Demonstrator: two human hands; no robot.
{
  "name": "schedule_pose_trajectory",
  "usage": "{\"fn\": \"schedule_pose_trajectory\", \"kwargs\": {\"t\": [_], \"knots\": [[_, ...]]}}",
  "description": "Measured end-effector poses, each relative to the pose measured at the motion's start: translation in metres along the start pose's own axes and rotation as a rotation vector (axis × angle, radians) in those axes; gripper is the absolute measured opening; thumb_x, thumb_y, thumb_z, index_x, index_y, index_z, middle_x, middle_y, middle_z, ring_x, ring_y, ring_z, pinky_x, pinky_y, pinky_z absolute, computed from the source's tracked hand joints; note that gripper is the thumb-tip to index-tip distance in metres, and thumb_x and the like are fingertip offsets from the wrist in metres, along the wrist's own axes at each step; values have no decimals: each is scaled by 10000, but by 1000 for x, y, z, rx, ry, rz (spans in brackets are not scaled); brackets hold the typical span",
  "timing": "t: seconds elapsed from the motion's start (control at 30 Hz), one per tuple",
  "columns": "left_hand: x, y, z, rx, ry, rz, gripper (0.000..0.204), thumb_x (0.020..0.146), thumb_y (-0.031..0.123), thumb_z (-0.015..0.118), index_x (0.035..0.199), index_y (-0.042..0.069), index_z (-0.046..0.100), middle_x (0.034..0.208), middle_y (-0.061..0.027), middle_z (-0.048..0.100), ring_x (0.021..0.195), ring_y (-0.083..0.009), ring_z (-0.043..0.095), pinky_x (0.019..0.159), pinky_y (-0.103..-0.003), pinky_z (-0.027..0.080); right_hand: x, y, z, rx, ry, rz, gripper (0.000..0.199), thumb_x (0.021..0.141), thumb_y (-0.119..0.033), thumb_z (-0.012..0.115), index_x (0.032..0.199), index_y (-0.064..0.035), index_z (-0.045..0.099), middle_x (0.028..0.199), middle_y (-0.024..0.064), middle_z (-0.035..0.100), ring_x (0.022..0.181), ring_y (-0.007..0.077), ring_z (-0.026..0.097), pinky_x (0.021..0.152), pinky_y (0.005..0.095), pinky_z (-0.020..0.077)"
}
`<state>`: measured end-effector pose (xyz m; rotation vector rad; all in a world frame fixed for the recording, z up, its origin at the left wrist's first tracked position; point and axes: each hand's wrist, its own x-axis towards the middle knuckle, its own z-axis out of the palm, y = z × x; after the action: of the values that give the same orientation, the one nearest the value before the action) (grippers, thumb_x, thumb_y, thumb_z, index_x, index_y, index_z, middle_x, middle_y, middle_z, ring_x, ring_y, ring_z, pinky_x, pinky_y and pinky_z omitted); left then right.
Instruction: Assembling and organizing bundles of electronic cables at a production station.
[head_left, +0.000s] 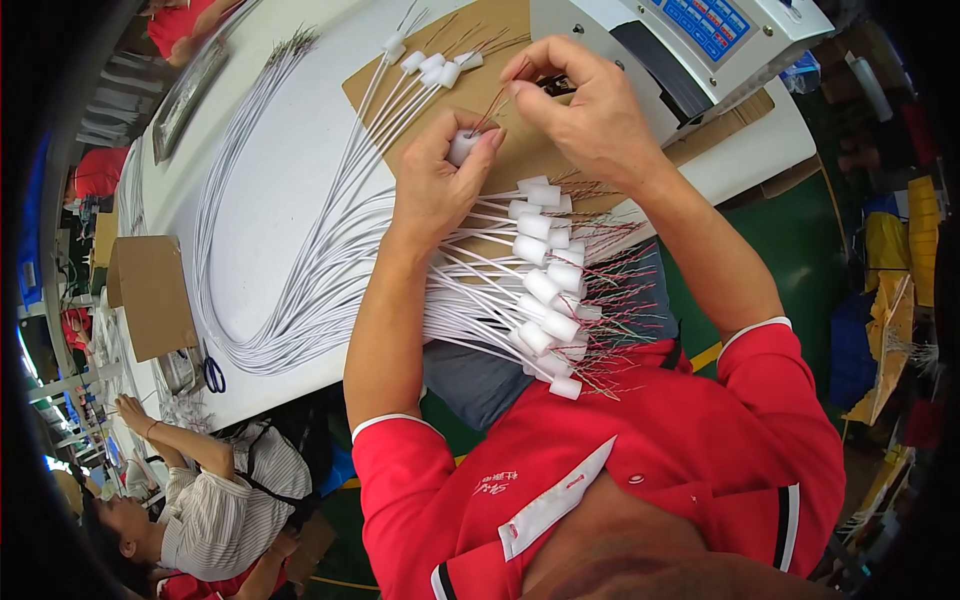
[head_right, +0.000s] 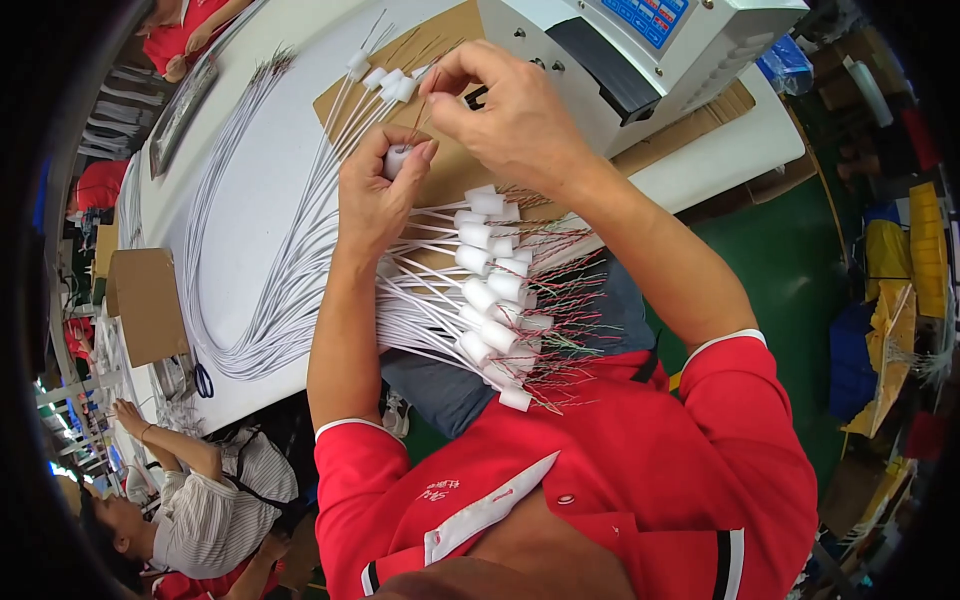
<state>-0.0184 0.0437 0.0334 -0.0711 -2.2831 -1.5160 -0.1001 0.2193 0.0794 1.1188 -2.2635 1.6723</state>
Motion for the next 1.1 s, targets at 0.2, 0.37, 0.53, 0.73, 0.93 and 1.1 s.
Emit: {"fn": "schedule_pose_trajectory", "kwargs": {"t": [0.2, 0.37, 0.53, 0.73, 0.93, 1.1], "knots": [[-1, -6, -3, -38, -4, -20, 189, 945, 186, 775, 998, 21, 699, 756, -13, 645, 663, -74, 531, 587, -243, 442, -2, -2, -16, 65, -138, 61, 129, 939, -97, 706, 1031, -8, 724, 909, 31, 720, 874, 90, 653, 804, 272, 530], [-1, -10, -4, -29, -16, -23, 197, 934, 180, 787, 1011, 20, 701, 774, -13, 653, 670, -77, 537, 600, -245, 454, -3, -1, -26, 5, -217, 68, 142, 922, -86, 727, 1032, 3, 732, 907, 56, 725, 851, 125, 665, 784, 285, 532], [1, -2, -2, 70, 40, 225, 195, 893, 119, 807, 1015, 10, 703, 826, -47, 687, 675, -113, 584, 623, -256, 482, -3, -3, -34, -170, -273, -174, 148, 888, -64, 751, 1011, 15, 726, 907, 102, 716, 814, 206, 678, 741, 318, 532], [2, 0, -5, 50, 61, 367, 193, 862, 68, 811, 1008, -1, 705, 883, -94, 724, 686, -161, 638, 638, -283, 515, -10, -6, -34, -194, -289, -291, 118, 881, -50, 747, 969, 15, 704, 888, 122, 682, 789, 272, 663, 715, 350, 526], [0, 7, -6, 194, 46, 400, 136, 876, 32, 785, 985, 0, 710, 871, -88, 717, 668, -150, 627, 622, -273, 508, -6, 2, -36, -269, -266, -263, 134, 878, -68, 733, 975, 10, 683, 895, 128, 674, 815, 291, 666, 732, 383, 529], [3, 3, -3, 298, 126, 324, 53, 911, 6, 746, 954, 1, 715, 832, -73, 697, 641, -132, 610, 594, -247, 485, 9, 9, -44, -578, -303, -379, 161, 883, -118, 720, 980, 1, 671, 943, 129, 677, 918, 294, 673, 795, 415, 529]]}}
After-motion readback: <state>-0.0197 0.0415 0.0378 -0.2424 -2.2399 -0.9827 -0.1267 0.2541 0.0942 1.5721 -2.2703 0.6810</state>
